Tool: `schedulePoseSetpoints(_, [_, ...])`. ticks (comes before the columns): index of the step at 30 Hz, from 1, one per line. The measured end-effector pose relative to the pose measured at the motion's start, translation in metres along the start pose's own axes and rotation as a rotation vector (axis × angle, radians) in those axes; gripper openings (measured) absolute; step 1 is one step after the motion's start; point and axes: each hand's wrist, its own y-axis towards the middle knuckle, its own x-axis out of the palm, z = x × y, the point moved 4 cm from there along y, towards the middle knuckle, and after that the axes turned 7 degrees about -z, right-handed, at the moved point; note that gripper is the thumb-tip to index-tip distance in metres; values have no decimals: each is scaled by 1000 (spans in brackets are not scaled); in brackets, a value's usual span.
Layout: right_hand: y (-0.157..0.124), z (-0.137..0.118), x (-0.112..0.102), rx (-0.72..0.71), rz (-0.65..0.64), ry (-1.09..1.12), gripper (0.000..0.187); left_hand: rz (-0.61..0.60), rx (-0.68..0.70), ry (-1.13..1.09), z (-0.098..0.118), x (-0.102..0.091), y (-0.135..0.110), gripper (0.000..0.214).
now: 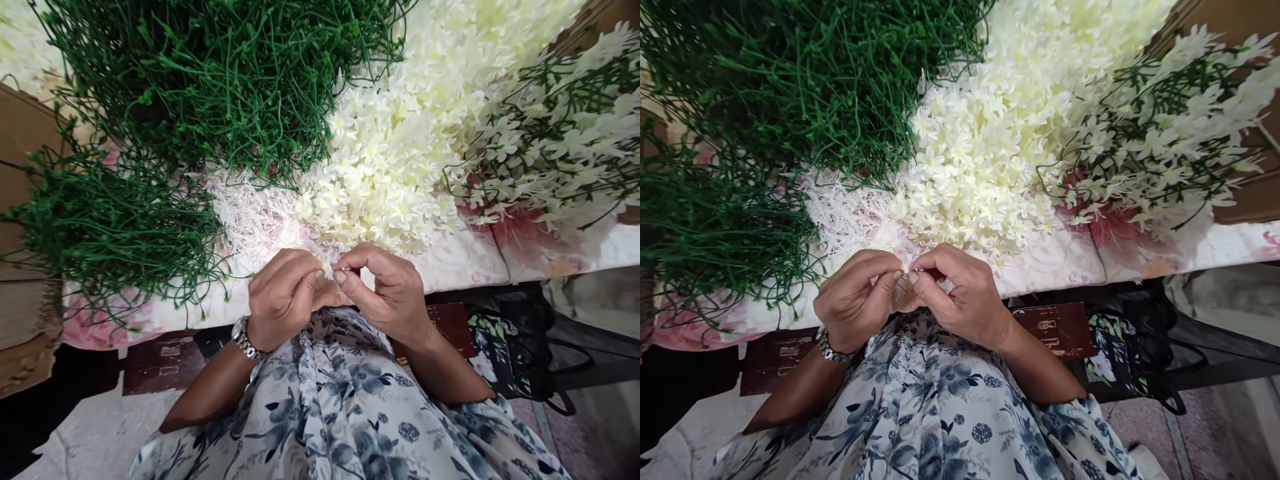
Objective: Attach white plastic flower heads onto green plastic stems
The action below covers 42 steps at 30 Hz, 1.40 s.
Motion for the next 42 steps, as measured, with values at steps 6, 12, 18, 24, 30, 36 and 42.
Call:
schedulePoseSetpoints(6, [-1,1,1,-6,-19,-112,9,-30,144,116,0,3,-4,18])
schedulePoseSetpoints(12, [-2,4,3,-3,1,-129,13,-62,190,131,-1,4,-5,22])
schedulePoseSetpoints(18, [-3,5,6,-29,51,-177,11,-41,43,-6,-2,3,-7,18])
schedulePoseSetpoints(24, [-7,13,3,-47,27,-373,11,62,-168,-298,-12,-3,-10,15])
schedulePoseSetpoints(30, [-10,20,-3,-6,-53,-535,12,120,-334,-461,-20,-3,-17,7])
schedulePoseSetpoints(36, [-13,16,-22,15,85,-539,10,154,-508,-847,-29,1,-23,5])
schedulePoseSetpoints(42, [-8,0,-15,103,97,44,10,91,-643,-1213,-25,10,-20,7])
